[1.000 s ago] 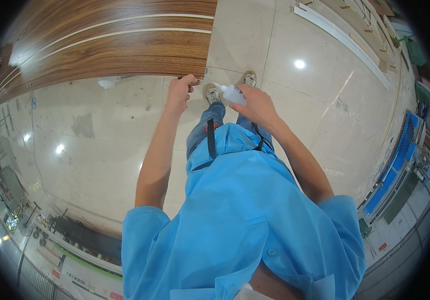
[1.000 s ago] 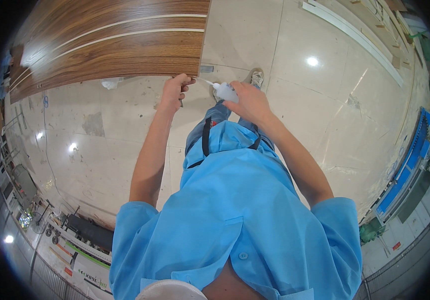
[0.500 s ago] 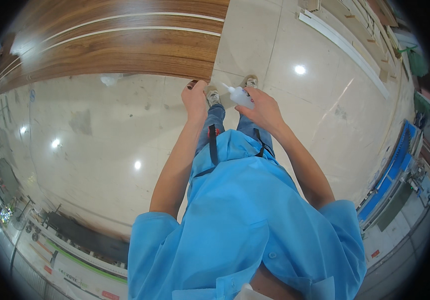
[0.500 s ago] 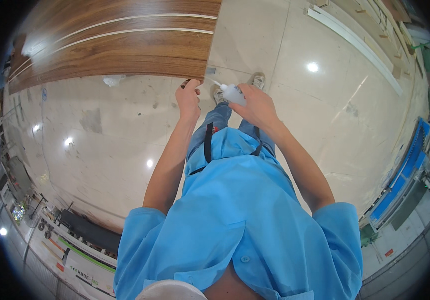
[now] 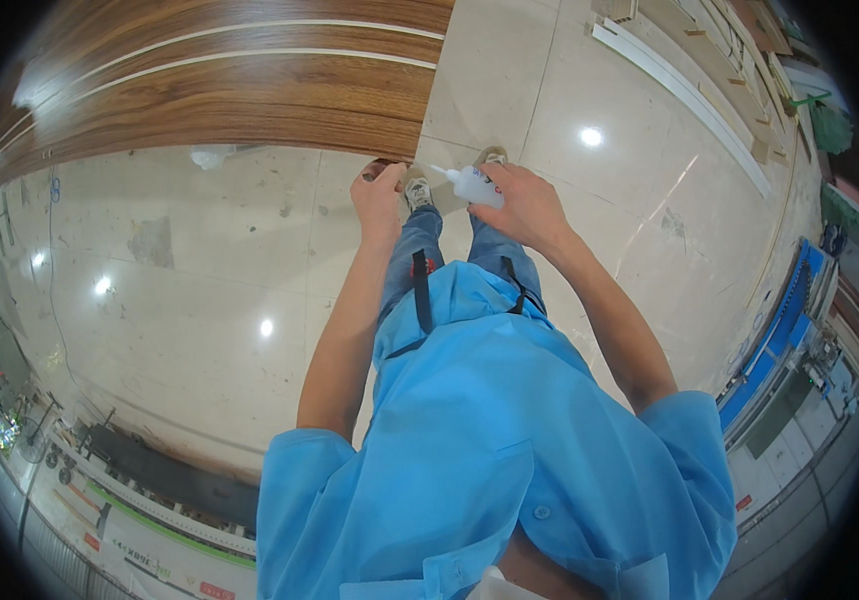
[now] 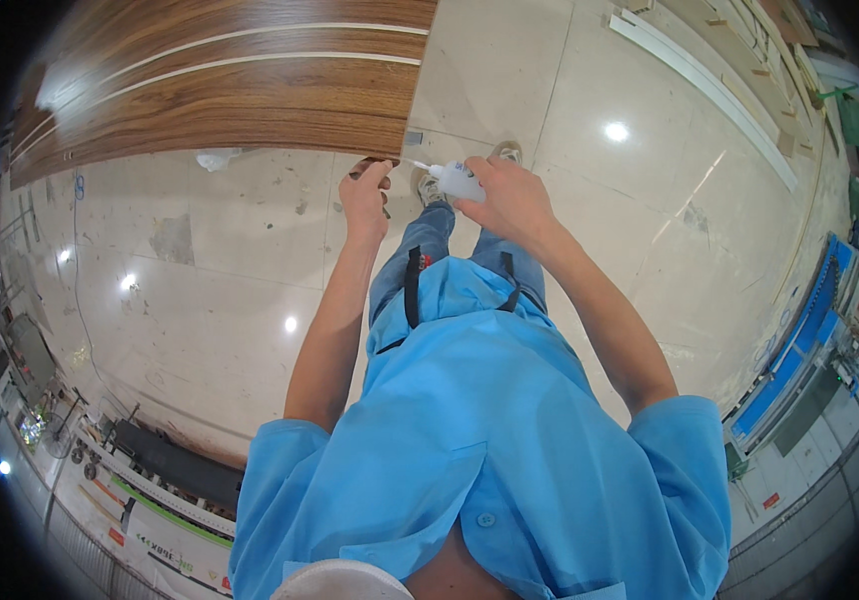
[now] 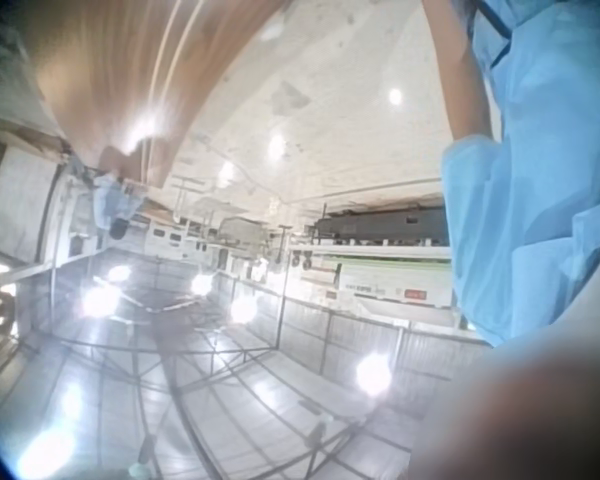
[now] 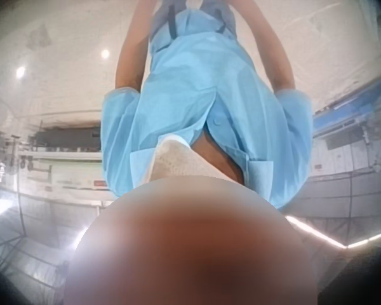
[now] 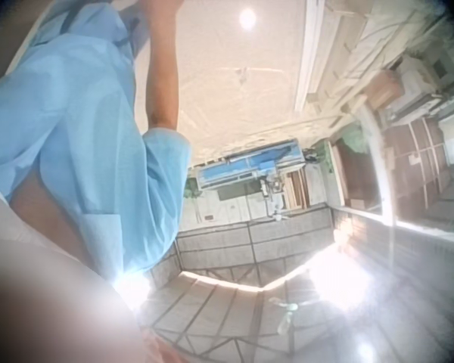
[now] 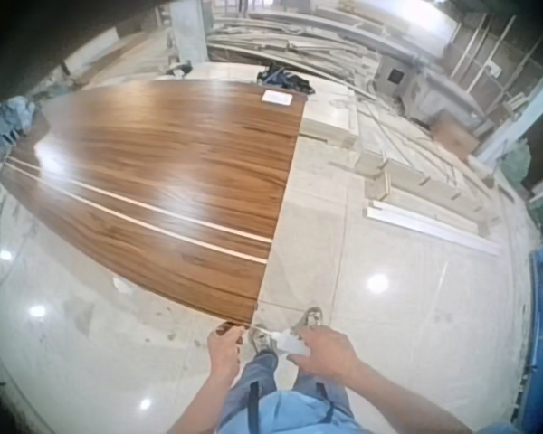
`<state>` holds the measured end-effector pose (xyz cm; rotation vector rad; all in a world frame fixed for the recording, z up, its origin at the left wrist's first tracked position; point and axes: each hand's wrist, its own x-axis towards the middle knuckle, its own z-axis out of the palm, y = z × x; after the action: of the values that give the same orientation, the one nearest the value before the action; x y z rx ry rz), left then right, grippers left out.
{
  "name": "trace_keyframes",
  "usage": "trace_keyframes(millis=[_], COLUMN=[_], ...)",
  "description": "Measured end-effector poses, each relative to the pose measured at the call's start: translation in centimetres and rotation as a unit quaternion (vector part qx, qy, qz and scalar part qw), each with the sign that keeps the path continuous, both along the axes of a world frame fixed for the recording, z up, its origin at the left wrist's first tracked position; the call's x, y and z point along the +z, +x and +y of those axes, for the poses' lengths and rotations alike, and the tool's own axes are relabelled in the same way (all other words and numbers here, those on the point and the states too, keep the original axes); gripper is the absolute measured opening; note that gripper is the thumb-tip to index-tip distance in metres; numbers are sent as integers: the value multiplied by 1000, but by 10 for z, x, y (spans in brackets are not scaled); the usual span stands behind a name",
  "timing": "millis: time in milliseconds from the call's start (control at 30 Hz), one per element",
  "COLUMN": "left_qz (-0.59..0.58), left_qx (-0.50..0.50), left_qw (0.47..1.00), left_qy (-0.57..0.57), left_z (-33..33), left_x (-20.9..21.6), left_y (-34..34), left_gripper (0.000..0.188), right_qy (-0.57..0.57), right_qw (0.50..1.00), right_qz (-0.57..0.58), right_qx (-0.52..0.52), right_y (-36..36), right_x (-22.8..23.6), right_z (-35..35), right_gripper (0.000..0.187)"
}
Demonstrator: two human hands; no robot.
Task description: The person applies thin white strips to a large wooden panel, then uses a small bottle to apply liquid along the edges and a scraper-like tool to press and smooth the strips. Another person assists by holding the panel at times.
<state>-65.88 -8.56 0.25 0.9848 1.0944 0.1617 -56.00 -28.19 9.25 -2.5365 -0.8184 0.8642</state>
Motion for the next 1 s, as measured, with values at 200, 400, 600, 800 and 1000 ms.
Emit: trace_keyframes(millis=[200, 400, 600, 800, 1000], left_qz=[-8, -20, -14, -7, -20], left_qx=[-1, 0, -13, -9, -15], left_qw=[1000, 1000, 1000, 1000, 1000], left_qy=[-11, -6, 2, -1, 4], left_z=[0, -1, -1, -2, -2], left_x=[-2, -2, -4, -2, -1], left_y=[-2, -5, -6, -5, -6], left_gripper=[10, 18, 20, 20, 19], right_qy=[4, 11, 7, 11, 9], right_qw=[1000, 999, 999, 998, 998], right_qz=[-10, -13, -19, -28, -25], right_qx=[7, 32, 49, 48, 51], right_y=[3, 7, 7, 8, 9], right_x=[0, -2, -2, 0, 6], right_z=[7, 15, 21, 24, 26], right_gripper=[47, 53, 52, 43, 42])
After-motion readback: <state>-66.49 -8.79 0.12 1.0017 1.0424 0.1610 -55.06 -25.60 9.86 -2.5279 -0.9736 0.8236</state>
